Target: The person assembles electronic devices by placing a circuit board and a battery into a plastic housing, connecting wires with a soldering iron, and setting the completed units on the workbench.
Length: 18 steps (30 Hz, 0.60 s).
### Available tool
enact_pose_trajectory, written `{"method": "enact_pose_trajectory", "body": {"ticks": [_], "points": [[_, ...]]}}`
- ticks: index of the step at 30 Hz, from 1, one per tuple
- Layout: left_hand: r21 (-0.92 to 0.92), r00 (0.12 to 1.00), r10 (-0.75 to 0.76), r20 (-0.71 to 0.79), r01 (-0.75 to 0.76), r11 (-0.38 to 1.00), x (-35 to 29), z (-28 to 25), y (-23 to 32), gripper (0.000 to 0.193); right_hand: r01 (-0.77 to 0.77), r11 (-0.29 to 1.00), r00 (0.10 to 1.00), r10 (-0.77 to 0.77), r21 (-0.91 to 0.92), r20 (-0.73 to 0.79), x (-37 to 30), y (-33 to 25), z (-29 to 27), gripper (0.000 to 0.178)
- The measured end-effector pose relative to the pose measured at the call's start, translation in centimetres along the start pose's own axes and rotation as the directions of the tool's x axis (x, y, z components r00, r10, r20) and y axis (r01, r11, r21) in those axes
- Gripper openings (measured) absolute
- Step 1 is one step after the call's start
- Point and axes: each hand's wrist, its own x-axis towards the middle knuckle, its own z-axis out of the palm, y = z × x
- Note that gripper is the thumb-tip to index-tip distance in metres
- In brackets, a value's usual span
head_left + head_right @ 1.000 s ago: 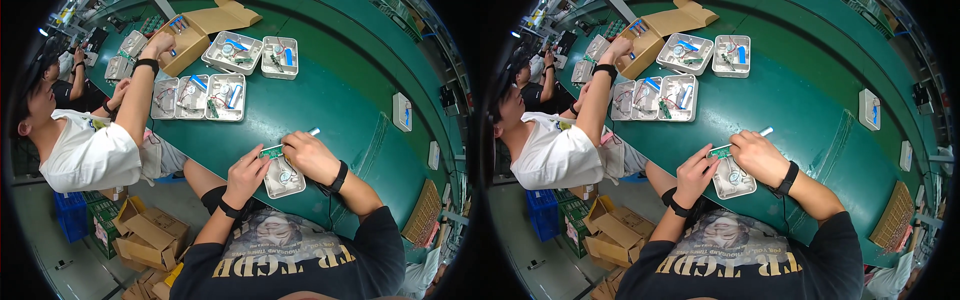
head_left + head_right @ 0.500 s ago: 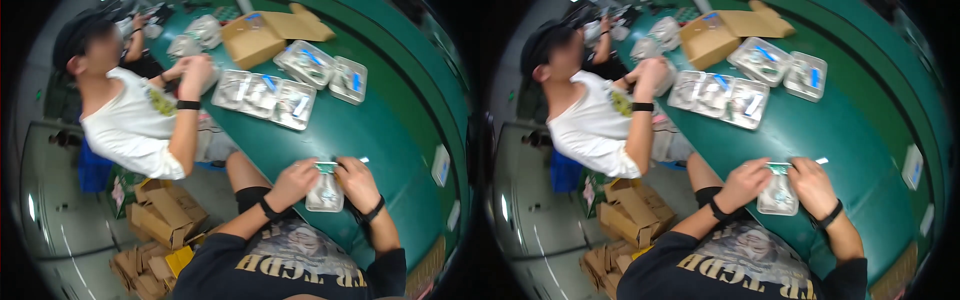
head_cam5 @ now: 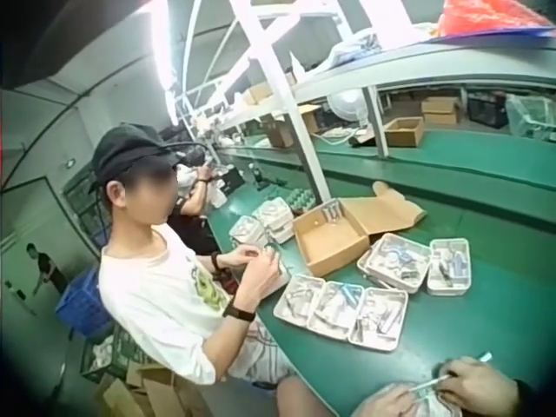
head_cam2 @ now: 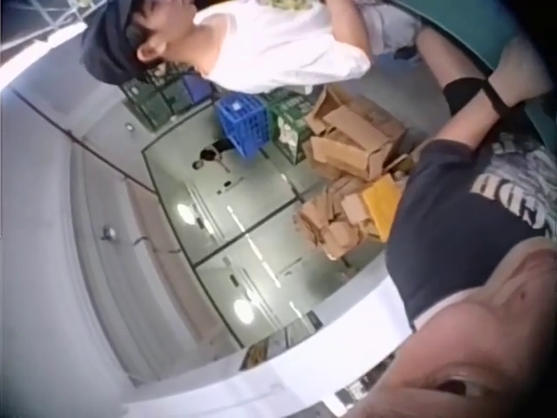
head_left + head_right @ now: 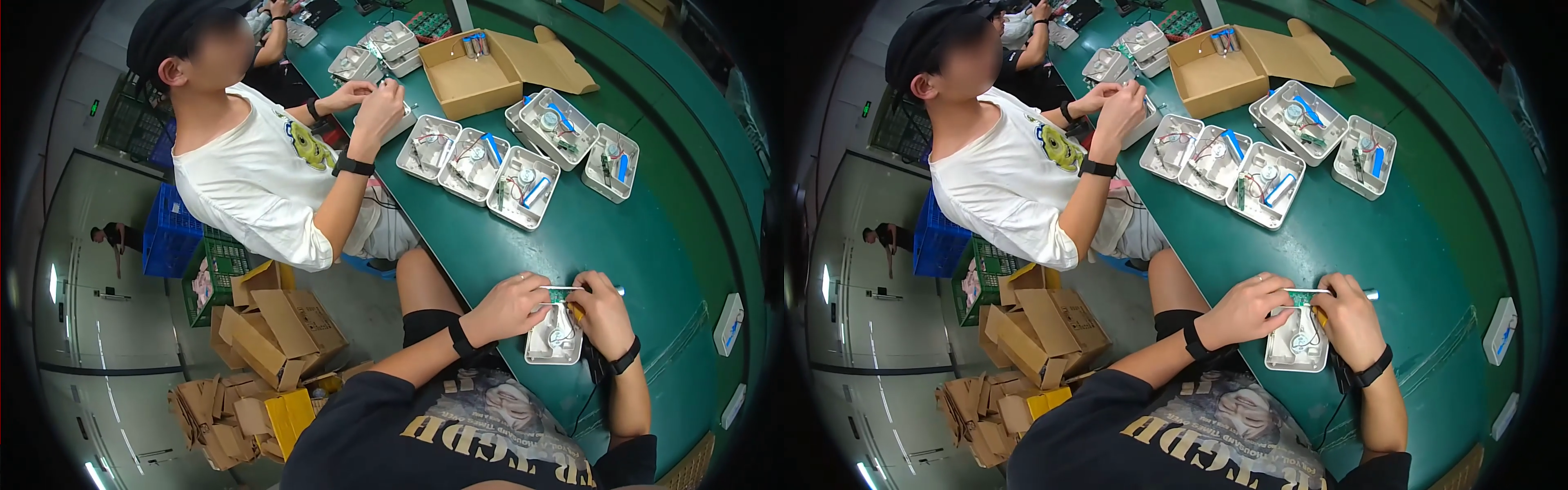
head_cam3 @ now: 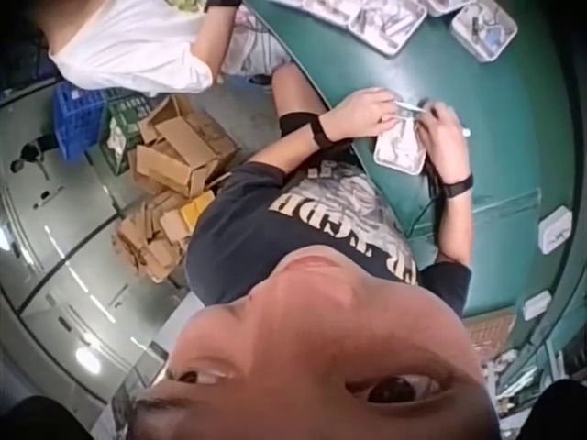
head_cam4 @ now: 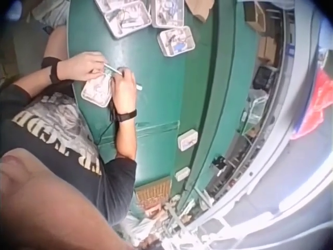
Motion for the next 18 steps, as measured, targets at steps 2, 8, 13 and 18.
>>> {"method": "enact_pose_trajectory", "body": {"ticks": [2, 8, 13, 18], "points": [[-0.028, 1.000, -0.014, 0.022, 0.015, 0.999, 0.3, 0.3, -0.1, 0.014, -0.021, 0.998, 1.000, 0.020, 0.053, 0.011, -0.4, 0.5, -0.7, 0.019], [0.039, 0.985, -0.059, -0.160, 0.066, 0.997, -1.2, 0.5, -0.9, 0.010, -0.126, 0.989, 0.990, 0.121, -0.080, -0.074, -1.9, 3.6, -2.7, 0.032], [0.013, 0.970, -0.150, -0.191, 0.155, 0.988, -1.2, -0.5, -0.5, 0.011, -0.200, 0.965, 0.979, 0.201, -0.167, -0.008, -2.3, 4.4, -0.5, 0.033], [0.039, 0.978, -0.139, -0.159, 0.146, 0.988, -0.8, 0.3, -0.4, 0.011, -0.127, 0.992, 0.981, 0.127, 0.003, -0.148, -4.1, 0.1, 0.0, 0.036]]}}
